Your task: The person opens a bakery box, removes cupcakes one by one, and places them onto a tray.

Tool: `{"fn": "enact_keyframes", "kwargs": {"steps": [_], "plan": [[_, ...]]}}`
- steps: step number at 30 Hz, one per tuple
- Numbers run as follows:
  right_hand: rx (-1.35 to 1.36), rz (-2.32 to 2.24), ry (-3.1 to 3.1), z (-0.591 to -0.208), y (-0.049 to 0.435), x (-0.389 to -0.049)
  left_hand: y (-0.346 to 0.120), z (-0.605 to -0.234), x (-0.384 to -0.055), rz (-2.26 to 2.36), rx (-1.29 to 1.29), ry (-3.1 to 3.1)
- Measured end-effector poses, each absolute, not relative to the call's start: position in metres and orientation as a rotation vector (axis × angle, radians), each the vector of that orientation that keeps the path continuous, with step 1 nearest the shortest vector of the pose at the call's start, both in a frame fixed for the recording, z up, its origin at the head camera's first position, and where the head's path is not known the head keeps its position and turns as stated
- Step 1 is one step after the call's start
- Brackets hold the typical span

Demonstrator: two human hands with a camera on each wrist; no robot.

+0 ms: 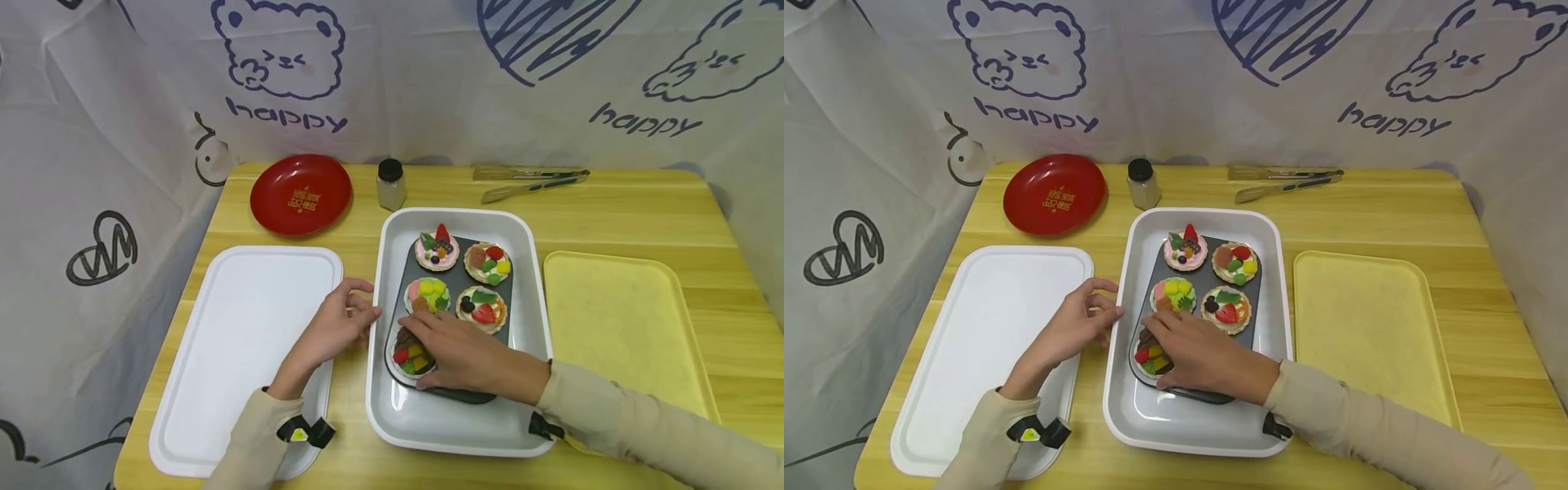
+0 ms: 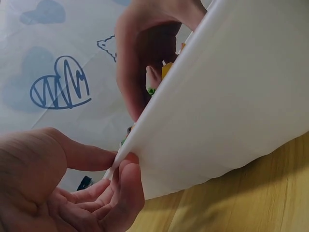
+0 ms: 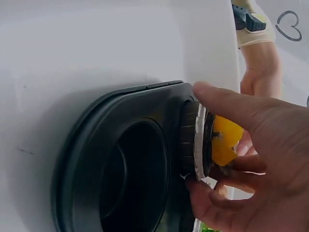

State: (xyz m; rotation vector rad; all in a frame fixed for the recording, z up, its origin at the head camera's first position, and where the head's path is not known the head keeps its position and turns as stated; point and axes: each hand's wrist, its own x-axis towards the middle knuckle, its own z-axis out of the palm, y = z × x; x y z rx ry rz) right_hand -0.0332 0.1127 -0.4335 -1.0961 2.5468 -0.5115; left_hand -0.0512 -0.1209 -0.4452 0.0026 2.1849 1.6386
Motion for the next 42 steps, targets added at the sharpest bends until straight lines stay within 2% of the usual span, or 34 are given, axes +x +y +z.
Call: {"fn": "enact_keyframes", "kwargs": {"steps": [31,42], "plan": [[-1.258,-0.541,2.635,-0.449,0.114,-0.034,-0.121,-0.445,-0.050,1.660,-0.007,2.140],[-1.213,-0.598,2.642,-0.450,0.113,-0.031,-0.122,-0.447,-0.051,1.657,-0.015,2.141]]}}
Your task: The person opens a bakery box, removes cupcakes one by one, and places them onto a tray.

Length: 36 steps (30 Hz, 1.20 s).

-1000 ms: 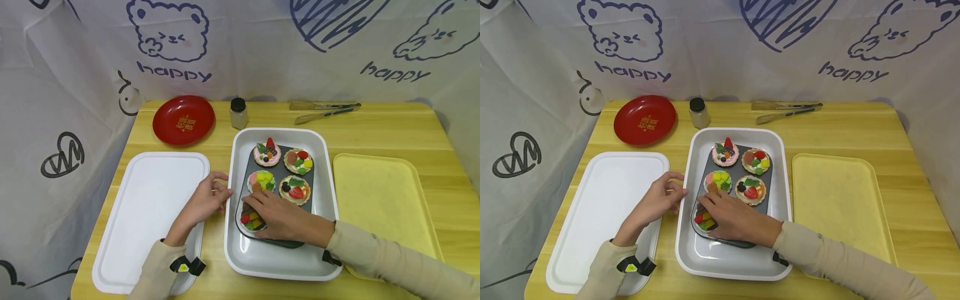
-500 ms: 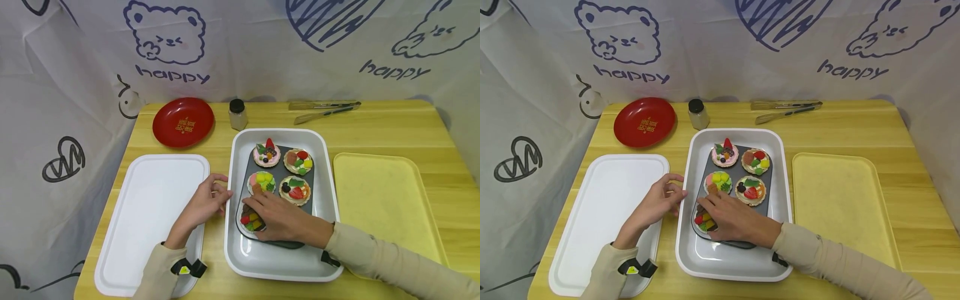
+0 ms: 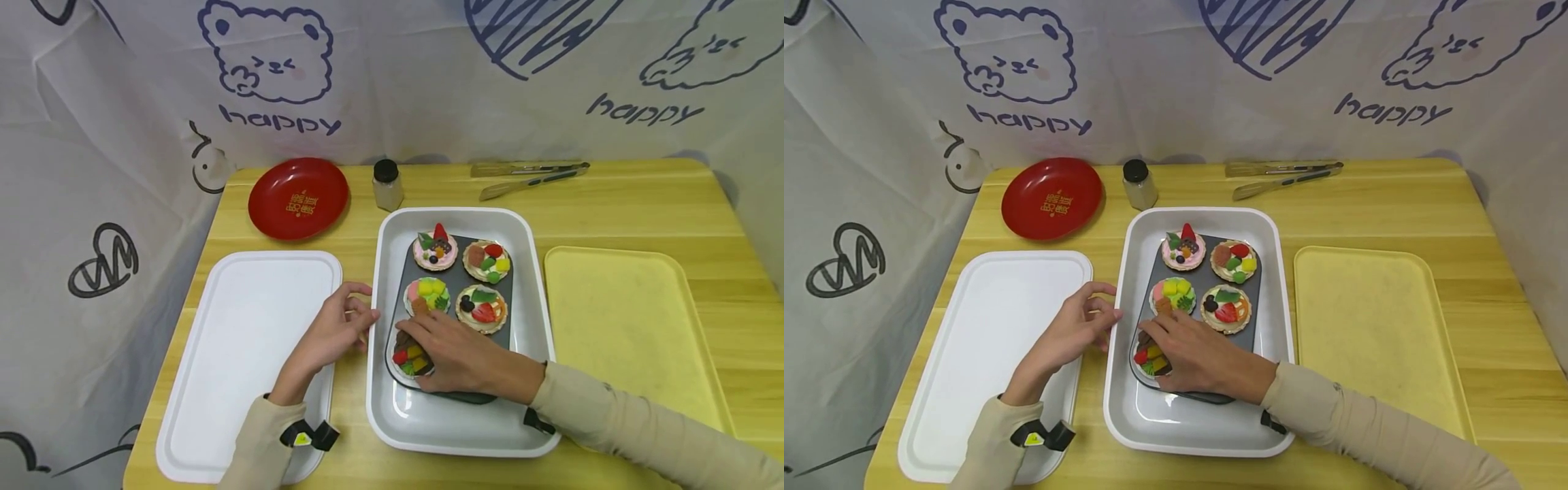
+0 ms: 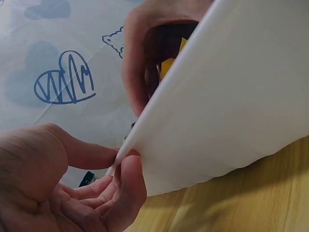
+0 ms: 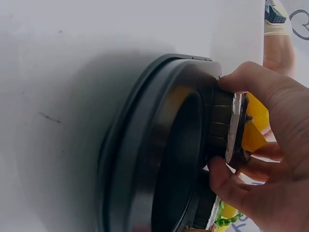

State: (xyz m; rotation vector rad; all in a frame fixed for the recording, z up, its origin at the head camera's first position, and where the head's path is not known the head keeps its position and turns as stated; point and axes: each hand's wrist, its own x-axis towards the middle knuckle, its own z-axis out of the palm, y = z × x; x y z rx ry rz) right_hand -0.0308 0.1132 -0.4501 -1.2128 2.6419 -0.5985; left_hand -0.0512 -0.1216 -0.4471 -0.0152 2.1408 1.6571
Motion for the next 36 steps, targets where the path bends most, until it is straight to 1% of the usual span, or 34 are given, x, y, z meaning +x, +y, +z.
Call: {"fn": "enact_keyframes", "kwargs": {"steps": [11,28,36], "plan": [[-1.107,-0.662,2.617,-0.4512,0.1113,-0.0292,-0.1208,-0.4468,-0.0510,1.655,-0.029,2.147],[-1.062,-0.773,2.606,-0.4488,0.1097,-0.0300,-0.1214,-0.4454,-0.0513,1.661,-0.025,2.121],[-1.164,-0.738,2.706,-0.4492,0.1095,-0.0279,-0.1210,-0.4472,-0.0518,1.662,-0.034,2.111]]}}
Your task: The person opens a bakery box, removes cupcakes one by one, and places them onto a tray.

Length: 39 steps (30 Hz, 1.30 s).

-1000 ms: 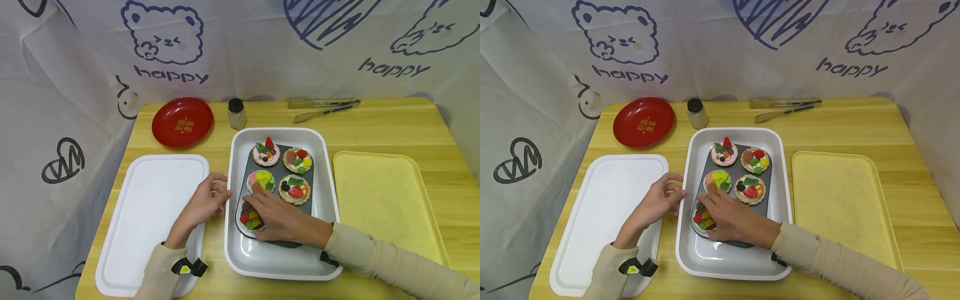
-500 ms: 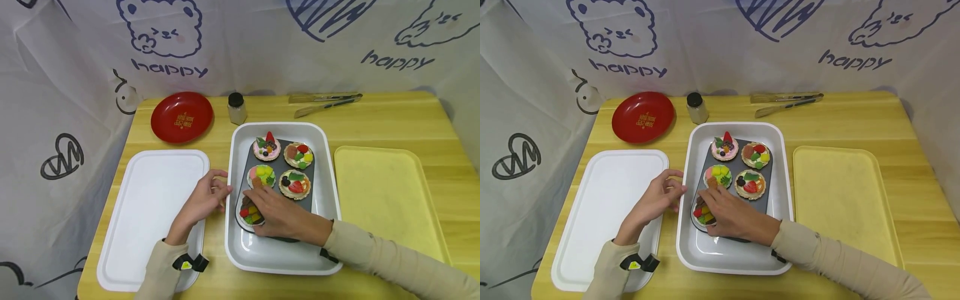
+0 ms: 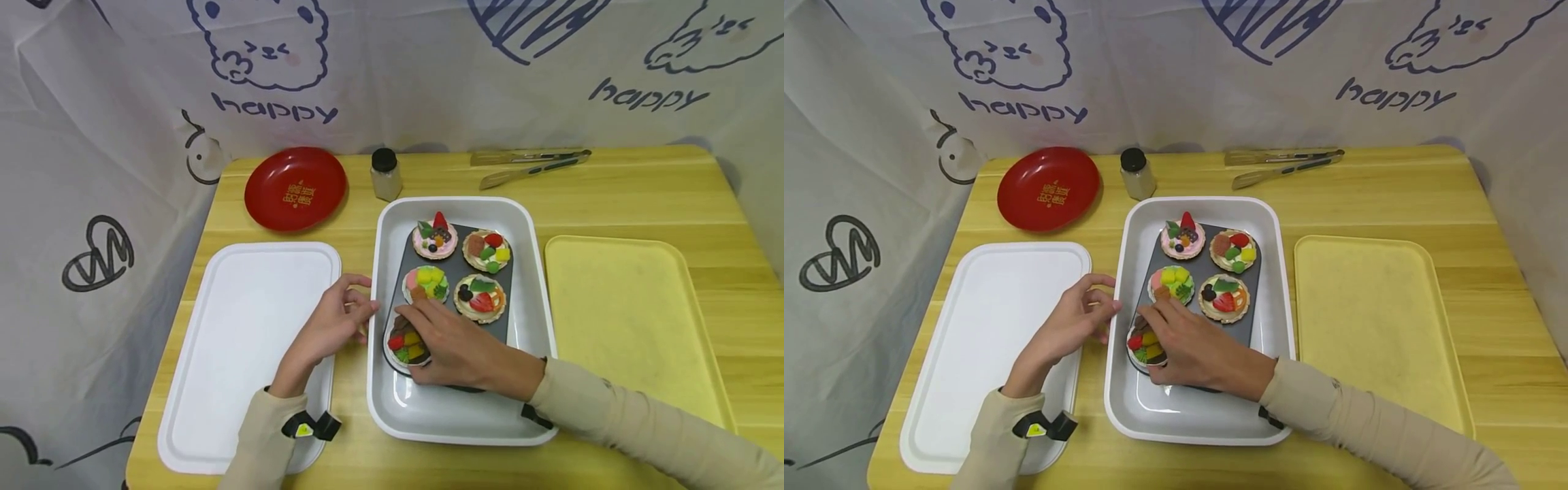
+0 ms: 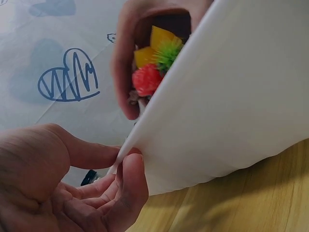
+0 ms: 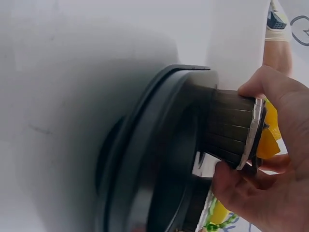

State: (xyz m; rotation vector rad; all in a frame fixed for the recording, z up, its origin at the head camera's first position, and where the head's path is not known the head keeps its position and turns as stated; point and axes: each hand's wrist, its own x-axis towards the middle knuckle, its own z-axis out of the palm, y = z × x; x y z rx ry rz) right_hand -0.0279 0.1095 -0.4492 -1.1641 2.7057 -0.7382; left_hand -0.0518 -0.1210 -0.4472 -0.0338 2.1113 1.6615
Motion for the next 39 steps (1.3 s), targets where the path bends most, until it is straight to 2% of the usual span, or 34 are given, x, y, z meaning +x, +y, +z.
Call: {"fn": "enact_keyframes", "kwargs": {"steps": [8,23,39], "plan": [[-1.166,-0.723,2.745,-0.436,0.111,-0.027,-0.121,-0.446,-0.053,1.652,-0.021,2.111],[-0.937,-0.793,2.844,-0.401,0.137,-0.038,-0.120,-0.446,-0.054,1.672,-0.047,2.086],[-0.417,-0.877,2.908,-0.381,0.209,-0.055,-0.119,-0.447,-0.053,1.670,-0.043,2.080]]}}
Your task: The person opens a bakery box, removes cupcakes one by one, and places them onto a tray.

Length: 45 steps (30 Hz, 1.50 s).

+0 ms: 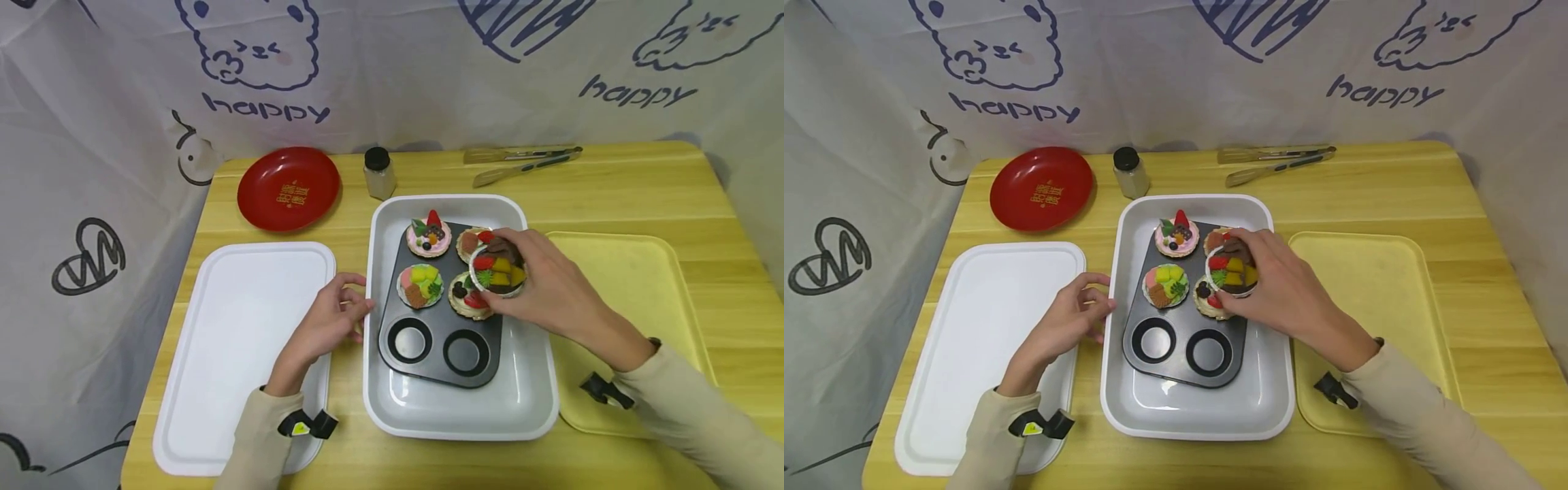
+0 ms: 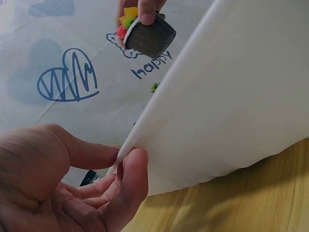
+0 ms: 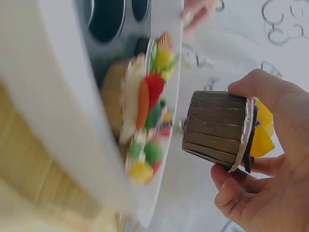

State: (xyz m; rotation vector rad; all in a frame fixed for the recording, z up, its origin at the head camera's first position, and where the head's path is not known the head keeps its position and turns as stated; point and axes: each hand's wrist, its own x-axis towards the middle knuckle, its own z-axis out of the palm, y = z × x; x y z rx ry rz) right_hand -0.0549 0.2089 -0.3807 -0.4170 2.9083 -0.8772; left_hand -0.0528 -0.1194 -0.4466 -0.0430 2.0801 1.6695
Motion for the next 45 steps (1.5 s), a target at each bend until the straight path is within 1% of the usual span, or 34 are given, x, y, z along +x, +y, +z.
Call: {"fn": "enact_keyframes", "kwargs": {"steps": [8,15,24,29,39,45], "plan": [[-0.205,-0.919,2.965,-0.385,0.250,-0.061,-0.118,-0.445,-0.054,1.673,-0.041,2.081],[-0.106,-0.975,3.014,-0.395,0.285,-0.066,-0.119,-0.446,-0.053,1.660,-0.046,2.091],[0.222,-0.928,3.019,-0.408,0.356,-0.067,-0.117,-0.444,-0.055,1.657,-0.035,2.083],[0.334,-0.921,2.997,-0.421,0.386,-0.066,-0.117,-0.445,-0.054,1.656,-0.037,2.087],[0.413,-0.945,2.983,-0.455,0.414,-0.075,-0.120,-0.445,-0.052,1.666,-0.033,2.098],[0.413,-0.946,2.976,-0.467,0.421,-0.075,-0.118,-0.446,-0.053,1.667,-0.032,2.084]]}}
